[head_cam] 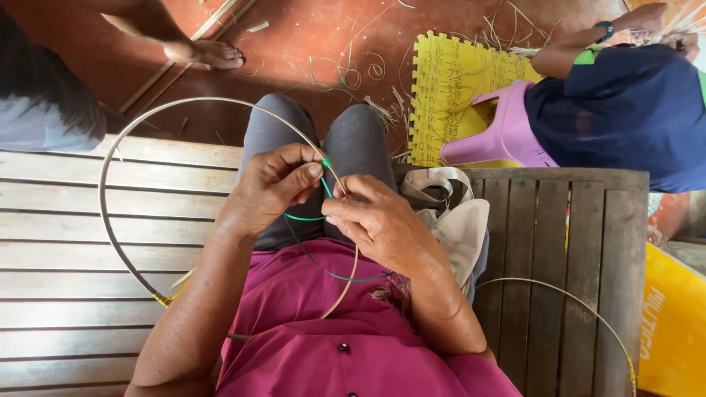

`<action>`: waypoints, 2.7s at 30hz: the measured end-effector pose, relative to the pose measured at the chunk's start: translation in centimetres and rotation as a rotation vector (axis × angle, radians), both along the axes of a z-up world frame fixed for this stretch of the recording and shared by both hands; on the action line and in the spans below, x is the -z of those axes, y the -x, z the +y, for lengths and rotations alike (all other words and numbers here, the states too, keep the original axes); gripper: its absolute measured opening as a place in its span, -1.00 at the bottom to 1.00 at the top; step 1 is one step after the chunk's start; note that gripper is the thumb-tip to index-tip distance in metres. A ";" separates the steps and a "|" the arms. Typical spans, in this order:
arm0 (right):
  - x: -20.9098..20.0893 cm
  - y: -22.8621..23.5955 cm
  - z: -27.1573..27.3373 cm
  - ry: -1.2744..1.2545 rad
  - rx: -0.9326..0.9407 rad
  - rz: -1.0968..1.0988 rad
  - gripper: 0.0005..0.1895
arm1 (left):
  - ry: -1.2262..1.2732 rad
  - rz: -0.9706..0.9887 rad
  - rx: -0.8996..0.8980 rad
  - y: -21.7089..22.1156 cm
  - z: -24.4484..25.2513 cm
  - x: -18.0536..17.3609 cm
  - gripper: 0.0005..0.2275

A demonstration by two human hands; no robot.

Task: Weaving and tying thin colored strips onto a circular wooden frame to assemble a fan base.

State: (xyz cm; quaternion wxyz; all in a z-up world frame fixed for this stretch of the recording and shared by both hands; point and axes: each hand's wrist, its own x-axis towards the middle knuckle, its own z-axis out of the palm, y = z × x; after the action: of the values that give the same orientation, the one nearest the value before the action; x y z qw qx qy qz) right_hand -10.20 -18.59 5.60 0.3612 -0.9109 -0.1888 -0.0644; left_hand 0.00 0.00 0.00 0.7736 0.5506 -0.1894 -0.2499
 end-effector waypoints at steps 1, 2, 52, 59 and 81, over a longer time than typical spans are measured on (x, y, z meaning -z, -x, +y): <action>0.0 0.0 0.0 -0.003 -0.003 -0.002 -0.79 | -0.003 -0.002 -0.003 0.1 0.0 -0.1 -0.89; 0.0 0.0 0.1 -0.005 0.000 0.001 -0.79 | 0.003 0.012 -0.003 0.1 0.0 -0.1 -0.89; 9.1 -3.5 -0.9 -1.389 -0.304 0.467 -0.75 | -0.063 -0.201 -0.192 -3.5 1.7 -3.9 -0.85; 6.4 -2.9 -5.5 -1.112 -0.295 0.424 -0.81 | -0.006 -0.112 -0.310 -4.3 2.5 -3.0 -0.85; -2.0 15.3 -32.3 0.165 1.097 0.415 -0.75 | 0.023 0.254 -0.577 -7.8 7.7 6.1 -0.72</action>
State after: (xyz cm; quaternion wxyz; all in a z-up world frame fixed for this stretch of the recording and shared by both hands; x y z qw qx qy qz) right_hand -25.46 -50.91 7.60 0.2324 -0.8941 0.3799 -0.0473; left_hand 7.82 7.69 -6.10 0.8363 0.5372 0.0698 -0.0848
